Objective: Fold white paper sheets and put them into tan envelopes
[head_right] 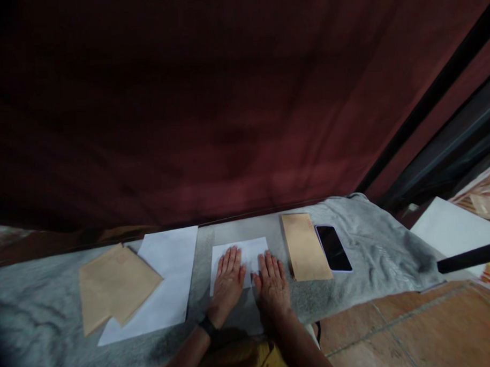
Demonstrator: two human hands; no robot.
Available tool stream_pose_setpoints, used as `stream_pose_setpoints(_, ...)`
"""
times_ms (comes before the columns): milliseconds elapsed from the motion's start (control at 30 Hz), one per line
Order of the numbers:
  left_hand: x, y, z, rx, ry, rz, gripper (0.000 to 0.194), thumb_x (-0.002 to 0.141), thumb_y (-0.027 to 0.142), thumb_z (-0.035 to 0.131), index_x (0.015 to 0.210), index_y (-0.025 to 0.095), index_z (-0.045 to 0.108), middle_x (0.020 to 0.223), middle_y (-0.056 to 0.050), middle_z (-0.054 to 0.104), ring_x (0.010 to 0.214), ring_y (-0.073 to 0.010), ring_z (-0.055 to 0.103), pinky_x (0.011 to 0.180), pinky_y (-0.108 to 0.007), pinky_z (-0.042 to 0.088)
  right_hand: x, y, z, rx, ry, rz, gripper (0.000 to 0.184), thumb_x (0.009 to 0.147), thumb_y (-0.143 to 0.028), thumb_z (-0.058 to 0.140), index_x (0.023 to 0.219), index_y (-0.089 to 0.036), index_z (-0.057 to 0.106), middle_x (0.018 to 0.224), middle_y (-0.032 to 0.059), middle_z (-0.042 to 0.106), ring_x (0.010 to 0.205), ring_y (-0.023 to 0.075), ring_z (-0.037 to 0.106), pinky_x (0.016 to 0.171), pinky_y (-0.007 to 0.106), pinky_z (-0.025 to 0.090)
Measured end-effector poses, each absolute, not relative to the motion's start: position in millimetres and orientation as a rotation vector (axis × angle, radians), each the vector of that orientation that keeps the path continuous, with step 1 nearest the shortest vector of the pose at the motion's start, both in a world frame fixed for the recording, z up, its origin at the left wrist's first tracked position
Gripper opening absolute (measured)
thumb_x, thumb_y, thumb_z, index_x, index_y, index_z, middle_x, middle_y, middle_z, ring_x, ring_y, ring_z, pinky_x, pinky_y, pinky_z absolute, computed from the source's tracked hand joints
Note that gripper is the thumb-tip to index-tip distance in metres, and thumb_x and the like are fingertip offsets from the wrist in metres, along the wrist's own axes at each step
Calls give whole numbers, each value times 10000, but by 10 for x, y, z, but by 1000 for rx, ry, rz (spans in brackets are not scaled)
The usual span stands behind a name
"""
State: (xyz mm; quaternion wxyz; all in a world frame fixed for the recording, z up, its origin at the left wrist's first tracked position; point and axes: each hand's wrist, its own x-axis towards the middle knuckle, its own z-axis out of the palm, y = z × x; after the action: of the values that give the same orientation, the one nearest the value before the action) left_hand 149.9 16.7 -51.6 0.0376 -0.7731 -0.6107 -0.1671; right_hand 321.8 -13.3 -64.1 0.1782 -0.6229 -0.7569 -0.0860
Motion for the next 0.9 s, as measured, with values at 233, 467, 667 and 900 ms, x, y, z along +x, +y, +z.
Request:
stream_pose_setpoints(233, 1425, 192, -599, -2359, -1856, -448, 539, 1023, 286, 367, 1530, 109, 410, 1601, -142, 415, 1504, -275, 345, 1214, -495, 339, 3120, -42, -670, -1808, -2063, -165, 529, 1054, -373, 395, 1507, -112, 482, 1549, 179, 465, 1431, 335, 433, 1193, 529, 264)
stream_pose_setpoints(467, 1412, 211, -673, -2337, -1787, -457, 548, 994, 201, 358, 1529, 93, 406, 1588, -146, 436, 1499, -283, 352, 1198, -502, 359, 2821, 353, -479, -1690, -2219, 76, 501, 1066, -366, 343, 1517, -196, 479, 1599, 76, 413, 1480, 273, 369, 1230, 478, 230)
stream_pose_setpoints(667, 1367, 235, -730, -2346, -1820, -520, 531, 1002, 185, 335, 1517, 100, 432, 1587, -132, 435, 1495, -257, 364, 1206, -483, 358, 2855, 444, -561, -1683, -2234, 56, 502, 1061, -367, 385, 1543, -236, 435, 1616, 89, 378, 1471, 288, 385, 1209, 515, 251)
stream_pose_setpoints(900, 1247, 224, -617, -2297, -1959, -536, 550, 1020, 256, 324, 1534, 74, 399, 1595, -163, 408, 1500, -272, 352, 1217, -494, 331, 3010, 410, -671, -1774, -2094, -63, 493, 1073, -371, 371, 1523, -197, 468, 1608, 128, 389, 1452, 293, 408, 1190, 492, 263)
